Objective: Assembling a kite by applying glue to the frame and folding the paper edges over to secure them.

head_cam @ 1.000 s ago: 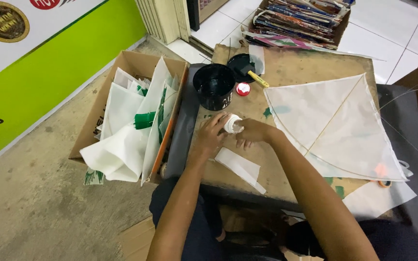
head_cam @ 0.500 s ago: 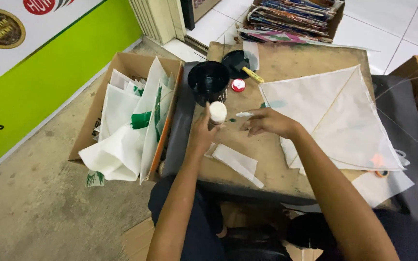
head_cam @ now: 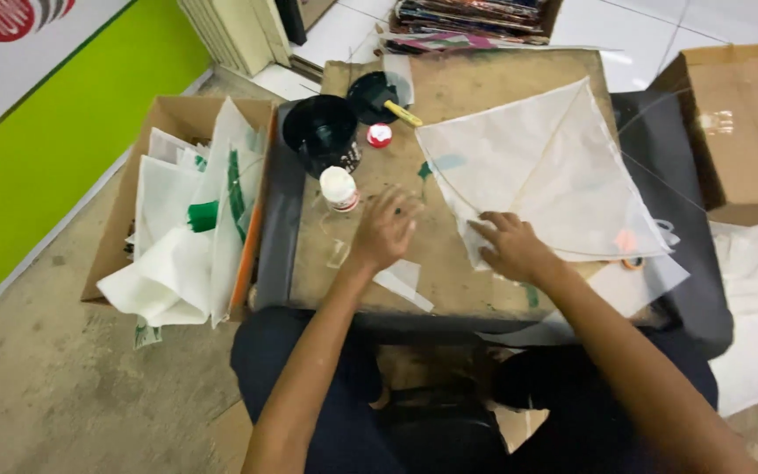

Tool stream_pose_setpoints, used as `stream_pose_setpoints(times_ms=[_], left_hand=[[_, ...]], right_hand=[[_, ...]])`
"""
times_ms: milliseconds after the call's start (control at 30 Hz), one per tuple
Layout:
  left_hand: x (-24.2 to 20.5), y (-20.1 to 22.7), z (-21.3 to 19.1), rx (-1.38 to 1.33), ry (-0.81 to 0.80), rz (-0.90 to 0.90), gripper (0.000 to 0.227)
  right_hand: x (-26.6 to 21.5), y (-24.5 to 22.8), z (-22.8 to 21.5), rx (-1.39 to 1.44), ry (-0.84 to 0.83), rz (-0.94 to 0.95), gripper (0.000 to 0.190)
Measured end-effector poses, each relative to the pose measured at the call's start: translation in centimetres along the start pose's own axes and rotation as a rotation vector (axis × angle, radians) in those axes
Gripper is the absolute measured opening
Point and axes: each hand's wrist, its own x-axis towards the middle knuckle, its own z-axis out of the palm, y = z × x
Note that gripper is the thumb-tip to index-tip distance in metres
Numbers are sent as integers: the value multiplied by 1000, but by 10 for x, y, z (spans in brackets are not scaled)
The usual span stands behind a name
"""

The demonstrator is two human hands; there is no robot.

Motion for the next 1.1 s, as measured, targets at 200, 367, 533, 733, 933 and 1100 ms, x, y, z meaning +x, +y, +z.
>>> stream_pose_setpoints(times_ms=[200,367,533,733,933,1100], left_hand=[[31,56,9,-78,-884,-300,39],[27,56,37,27,-975,-215,41],[39,57,35,97,-1035,-245,41],[44,55,36,78,-1030,-261,38],[39,50,43,-37,-1075,-423,44],[44,48,34,-134,-1044,-452,49]], right_hand=[[-45,-35,3,-251,5,-28,71],[-46,-34,13,-283,-51,-7,71],[-54,-49,7,-334,-112,-1,69],[-62,-59,16,-456,-49,-42,76],[-74,-56,-16,-358,-169,-27,71],[-69,-39,-6,-208,-140,45,77]])
